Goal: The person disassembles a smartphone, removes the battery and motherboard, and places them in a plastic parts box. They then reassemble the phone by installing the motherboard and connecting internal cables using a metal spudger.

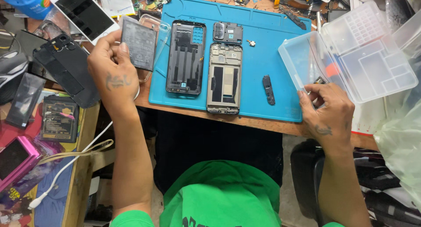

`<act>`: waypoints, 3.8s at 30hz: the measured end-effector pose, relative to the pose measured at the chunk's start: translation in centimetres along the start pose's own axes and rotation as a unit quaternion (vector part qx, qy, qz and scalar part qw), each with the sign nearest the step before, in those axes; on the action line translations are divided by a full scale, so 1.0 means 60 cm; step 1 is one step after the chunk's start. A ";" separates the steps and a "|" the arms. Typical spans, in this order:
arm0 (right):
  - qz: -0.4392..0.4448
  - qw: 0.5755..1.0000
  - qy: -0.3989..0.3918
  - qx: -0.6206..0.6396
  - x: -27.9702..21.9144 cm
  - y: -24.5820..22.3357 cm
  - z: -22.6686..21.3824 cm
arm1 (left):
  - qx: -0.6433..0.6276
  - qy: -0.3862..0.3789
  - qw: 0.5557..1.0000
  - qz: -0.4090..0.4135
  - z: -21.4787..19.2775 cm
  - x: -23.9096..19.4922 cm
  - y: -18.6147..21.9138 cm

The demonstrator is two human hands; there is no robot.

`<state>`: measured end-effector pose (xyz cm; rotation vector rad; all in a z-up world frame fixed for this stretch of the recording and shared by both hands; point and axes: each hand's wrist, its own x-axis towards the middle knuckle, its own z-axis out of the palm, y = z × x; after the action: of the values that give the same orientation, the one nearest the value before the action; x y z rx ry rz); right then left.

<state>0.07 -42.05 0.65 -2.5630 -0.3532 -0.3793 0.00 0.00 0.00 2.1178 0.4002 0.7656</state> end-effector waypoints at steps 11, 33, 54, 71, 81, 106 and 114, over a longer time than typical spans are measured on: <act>0.014 1.000 0.003 0.023 -0.002 0.003 0.003 | -0.143 0.025 0.984 -0.102 0.010 -0.036 -0.002; -0.067 0.996 0.048 -0.017 -0.018 -0.002 -0.038 | 0.075 -0.090 0.992 -0.041 -0.049 -0.051 0.002; 0.027 0.977 -0.128 -0.168 0.027 0.075 -0.082 | -0.003 -0.037 0.999 -0.030 -0.011 -0.109 0.169; 0.043 0.983 -0.127 -0.127 0.018 0.091 -0.084 | -0.035 -0.089 0.995 -0.030 0.008 -0.142 0.179; 0.149 0.981 -0.116 -0.047 0.035 0.067 -0.107 | -0.057 -0.085 0.994 -0.046 0.003 -0.144 0.177; 0.178 0.972 -0.127 -0.081 0.030 0.072 -0.098 | -0.117 -0.080 0.989 -0.041 -0.012 -0.149 0.143; 0.083 0.993 -0.005 0.082 0.020 0.019 -0.129 | -0.104 -0.083 0.991 -0.028 -0.009 -0.148 0.150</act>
<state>0.00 -46.89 6.91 -2.4132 -0.1645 -0.2641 -7.02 -9.76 4.05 1.9485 0.2772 0.5670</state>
